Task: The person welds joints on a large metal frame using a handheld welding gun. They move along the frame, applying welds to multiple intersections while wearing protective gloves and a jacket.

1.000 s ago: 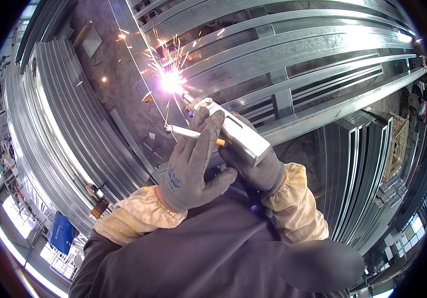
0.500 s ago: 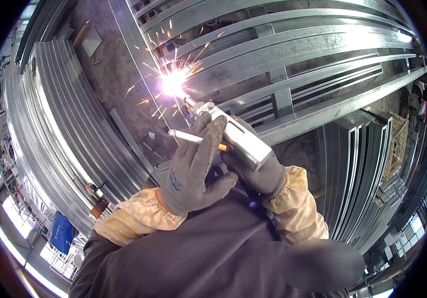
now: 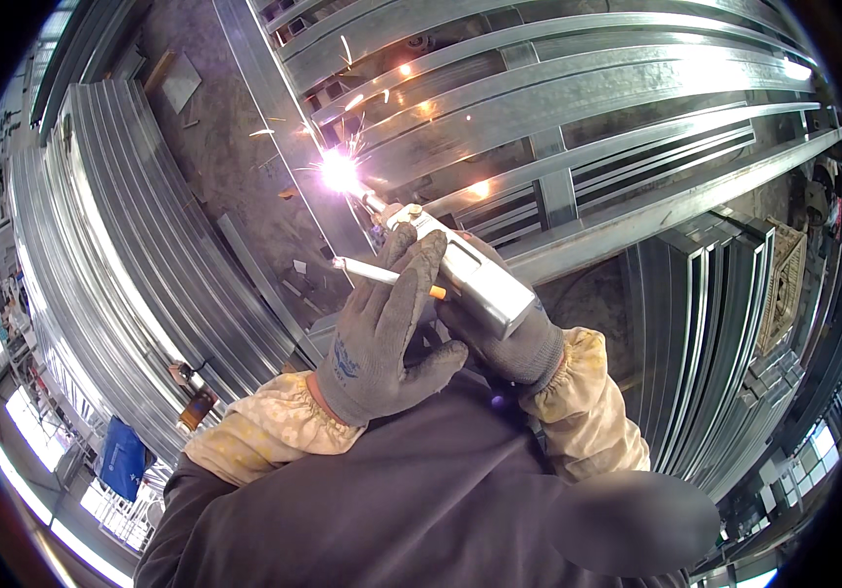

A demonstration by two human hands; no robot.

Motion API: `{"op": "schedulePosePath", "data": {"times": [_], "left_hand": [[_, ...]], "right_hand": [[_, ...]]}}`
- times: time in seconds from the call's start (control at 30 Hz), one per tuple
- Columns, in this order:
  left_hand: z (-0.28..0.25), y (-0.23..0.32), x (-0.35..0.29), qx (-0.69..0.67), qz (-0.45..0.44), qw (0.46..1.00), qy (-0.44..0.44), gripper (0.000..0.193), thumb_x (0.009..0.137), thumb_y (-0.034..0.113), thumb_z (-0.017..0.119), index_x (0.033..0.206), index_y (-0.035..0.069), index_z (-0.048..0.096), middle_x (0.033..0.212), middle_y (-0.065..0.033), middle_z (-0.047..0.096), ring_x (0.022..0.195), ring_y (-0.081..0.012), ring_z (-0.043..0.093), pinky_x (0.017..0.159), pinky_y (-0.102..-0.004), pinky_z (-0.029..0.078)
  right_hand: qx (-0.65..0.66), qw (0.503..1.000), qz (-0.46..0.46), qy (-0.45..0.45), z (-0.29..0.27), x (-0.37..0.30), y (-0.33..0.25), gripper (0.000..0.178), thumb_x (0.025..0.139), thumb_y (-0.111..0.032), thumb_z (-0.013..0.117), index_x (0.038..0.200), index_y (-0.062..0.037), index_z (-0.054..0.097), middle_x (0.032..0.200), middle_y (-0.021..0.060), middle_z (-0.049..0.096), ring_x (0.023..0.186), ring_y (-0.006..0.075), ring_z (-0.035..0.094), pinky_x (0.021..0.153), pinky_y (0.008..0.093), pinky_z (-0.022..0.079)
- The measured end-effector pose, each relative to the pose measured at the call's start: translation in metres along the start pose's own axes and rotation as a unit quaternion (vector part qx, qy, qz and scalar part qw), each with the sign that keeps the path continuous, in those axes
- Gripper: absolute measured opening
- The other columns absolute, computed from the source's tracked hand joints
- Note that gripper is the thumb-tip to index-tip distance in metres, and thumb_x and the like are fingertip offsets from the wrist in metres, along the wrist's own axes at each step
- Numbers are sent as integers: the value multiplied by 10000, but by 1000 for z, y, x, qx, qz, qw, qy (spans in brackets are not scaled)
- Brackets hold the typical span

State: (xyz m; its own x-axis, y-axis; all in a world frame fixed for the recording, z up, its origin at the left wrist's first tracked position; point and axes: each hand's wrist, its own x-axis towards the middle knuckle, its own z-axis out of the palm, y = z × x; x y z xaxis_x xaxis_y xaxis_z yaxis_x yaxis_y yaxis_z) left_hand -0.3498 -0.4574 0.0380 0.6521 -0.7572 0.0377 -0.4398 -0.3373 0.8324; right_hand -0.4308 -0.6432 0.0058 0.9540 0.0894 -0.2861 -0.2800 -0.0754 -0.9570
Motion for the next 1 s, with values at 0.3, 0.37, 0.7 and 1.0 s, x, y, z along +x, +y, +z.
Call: {"op": "schedulePosePath", "data": {"times": [0.3,0.37,0.7,1.0], "left_hand": [[6,-1,-5,-8,16,1000,23,853,853,307,742,1533,-15,340,1534,-251,421,1430,-498,376,1138,-610,348],[7,-2,-6,-14,19,999,26,851,854,305,741,1533,-13,340,1537,-250,419,1430,-495,376,1138,-609,349],[3,3,-4,-19,3,1000,1,857,841,295,755,1530,-8,344,1539,-254,415,1427,-496,379,1144,-611,344],[5,1,-5,-1,14,1000,9,850,842,293,754,1523,-13,347,1531,-254,425,1426,-493,384,1146,-608,345]], "right_hand": [[-11,999,-33,17,1,-5,4,623,918,-13,689,1483,24,430,1485,187,486,1369,282,498,1142,394,411],[-1,1000,-20,17,2,-5,1,621,918,-12,689,1482,23,432,1480,188,490,1369,287,499,1141,398,412],[14,1000,9,2,1,-9,4,599,934,-16,675,1484,5,440,1482,177,488,1372,283,494,1134,392,421],[34,999,21,5,3,-7,0,609,935,-9,668,1495,-3,428,1492,169,480,1376,273,491,1138,385,417]]}}
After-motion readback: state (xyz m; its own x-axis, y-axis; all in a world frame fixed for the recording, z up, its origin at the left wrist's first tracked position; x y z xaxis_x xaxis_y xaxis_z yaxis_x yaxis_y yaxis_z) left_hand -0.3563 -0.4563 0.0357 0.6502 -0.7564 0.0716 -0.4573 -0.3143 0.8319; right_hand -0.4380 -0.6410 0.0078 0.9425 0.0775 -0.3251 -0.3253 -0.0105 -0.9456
